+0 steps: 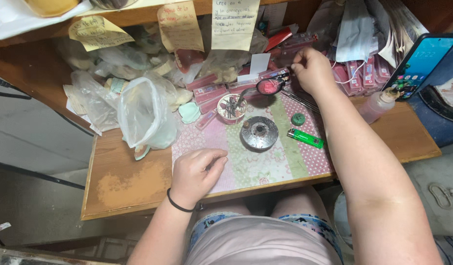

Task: The person handles a yellow mold and a white clay-like substance, then moves to a wooden table to work with a small metal container and a lighter. They pour liquid from a bottle into the container and later handle pink and white clay pieces near a small machine.

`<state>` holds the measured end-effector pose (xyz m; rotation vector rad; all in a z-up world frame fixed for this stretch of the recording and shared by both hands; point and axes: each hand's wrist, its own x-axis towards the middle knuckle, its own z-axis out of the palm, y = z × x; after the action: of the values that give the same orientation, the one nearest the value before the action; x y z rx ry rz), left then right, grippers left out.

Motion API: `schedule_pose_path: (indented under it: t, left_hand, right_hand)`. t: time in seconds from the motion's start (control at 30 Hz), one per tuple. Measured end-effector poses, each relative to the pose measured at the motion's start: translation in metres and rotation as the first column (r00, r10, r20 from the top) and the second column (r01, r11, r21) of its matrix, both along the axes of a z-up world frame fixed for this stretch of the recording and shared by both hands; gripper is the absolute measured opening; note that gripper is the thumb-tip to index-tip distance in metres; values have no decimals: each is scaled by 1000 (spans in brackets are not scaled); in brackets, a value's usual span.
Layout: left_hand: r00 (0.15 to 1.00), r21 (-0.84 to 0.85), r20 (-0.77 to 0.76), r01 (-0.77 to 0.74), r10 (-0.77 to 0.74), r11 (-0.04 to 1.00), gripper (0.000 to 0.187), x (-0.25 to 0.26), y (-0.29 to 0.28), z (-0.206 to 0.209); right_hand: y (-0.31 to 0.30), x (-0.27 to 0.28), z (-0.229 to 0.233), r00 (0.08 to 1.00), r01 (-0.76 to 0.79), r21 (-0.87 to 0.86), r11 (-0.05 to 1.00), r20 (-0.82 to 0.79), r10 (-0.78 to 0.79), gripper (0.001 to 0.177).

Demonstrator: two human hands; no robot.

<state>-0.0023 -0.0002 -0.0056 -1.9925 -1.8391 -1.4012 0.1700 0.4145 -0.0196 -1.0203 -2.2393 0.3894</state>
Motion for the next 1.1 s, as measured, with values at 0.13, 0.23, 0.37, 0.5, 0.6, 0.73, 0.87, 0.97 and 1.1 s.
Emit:
schedule_pose_path:
  t: [0.13,0.23,0.37,0.5,0.6,0.73,0.87,0.97,1.1]
  left_hand:
    - [1000,14,-31,4,-4,1000,6,1,0,1]
    - [1000,18,-26,8,-7,1000,6,0,0,0]
    - [998,-41,64,6,-3,999,9,-2,2,-3]
    - [1000,-44,27,15,-13,999,9,3,4,-3]
    - [994,-82,-109,19,-28,996,15,11,7,3]
    - [960,-374,-220,83,-175,924,64,28,7,17]
    - [956,-493,-227,54,-188,869,97,48,12,10]
    - [943,-466,-274,42,-190,884,96,54,19,11]
    - [930,-473,-293,62,-223,879,94,51,34,17]
  right_hand:
    - [5,11,-1,986,38,48,998,163,-45,27]
    - [-33,30,34,985,62,-34,997,162,-56,24]
    - [-134,61,87,905,56,-77,995,424,-18,27]
    - [-197,74,101,769,104,-246,964,635,79,34]
    - [-199,85,72,729,103,-218,971,681,76,39]
    - [-193,94,47,798,90,-184,979,601,40,32]
    - [-197,102,37,879,120,-242,963,477,11,28]
    - [-203,98,35,957,85,-404,911,286,37,42]
    - [-215,94,45,989,12,-467,884,133,57,50]
